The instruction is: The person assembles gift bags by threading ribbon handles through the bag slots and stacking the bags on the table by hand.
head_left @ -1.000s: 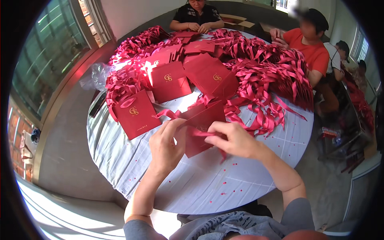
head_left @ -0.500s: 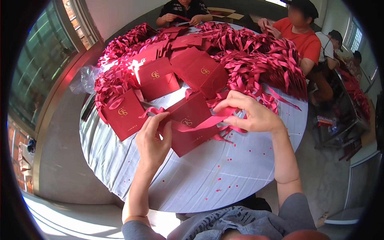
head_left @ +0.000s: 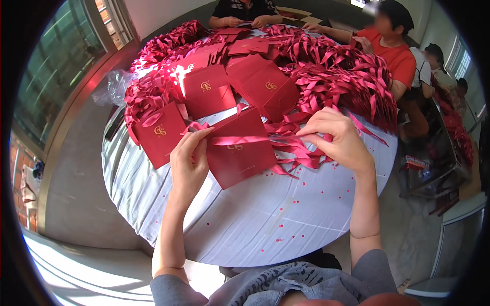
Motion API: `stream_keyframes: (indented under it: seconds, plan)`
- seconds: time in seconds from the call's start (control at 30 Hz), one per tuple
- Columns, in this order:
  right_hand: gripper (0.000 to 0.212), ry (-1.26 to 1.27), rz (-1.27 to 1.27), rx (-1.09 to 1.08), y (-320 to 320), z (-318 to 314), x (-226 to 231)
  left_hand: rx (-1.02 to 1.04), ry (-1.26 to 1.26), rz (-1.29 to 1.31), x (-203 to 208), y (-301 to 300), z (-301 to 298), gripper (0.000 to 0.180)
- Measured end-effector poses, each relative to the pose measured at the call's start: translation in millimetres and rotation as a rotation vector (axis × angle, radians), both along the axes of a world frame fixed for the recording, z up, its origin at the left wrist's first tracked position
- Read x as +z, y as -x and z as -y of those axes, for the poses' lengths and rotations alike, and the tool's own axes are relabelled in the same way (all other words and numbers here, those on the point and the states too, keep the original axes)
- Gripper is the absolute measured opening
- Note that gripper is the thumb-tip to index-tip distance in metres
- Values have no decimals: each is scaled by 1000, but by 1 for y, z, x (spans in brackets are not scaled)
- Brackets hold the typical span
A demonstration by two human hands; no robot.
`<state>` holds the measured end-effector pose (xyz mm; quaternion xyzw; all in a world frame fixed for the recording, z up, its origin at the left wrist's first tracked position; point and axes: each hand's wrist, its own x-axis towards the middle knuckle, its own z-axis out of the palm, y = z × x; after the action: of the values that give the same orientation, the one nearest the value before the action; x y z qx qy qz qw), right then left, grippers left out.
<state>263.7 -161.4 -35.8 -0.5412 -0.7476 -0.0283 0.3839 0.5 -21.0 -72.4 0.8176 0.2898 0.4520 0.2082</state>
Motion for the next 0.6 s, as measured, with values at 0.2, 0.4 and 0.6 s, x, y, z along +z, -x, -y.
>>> stream_keyframes:
  seconds: [0.2, 0.4, 0.6]
  plan:
    - [24, -459, 116, -138, 15, -2, 6, -4, 42, -26, 1, 0, 1, 24]
    - [33, -671, 133, -140, 32, 0, 0, -30, -22, 0, -2, 4, -6, 23]
    - [24, -405, -303, 23, 28, 3, -3, -29, 60, -50, 1, -6, -5, 17]
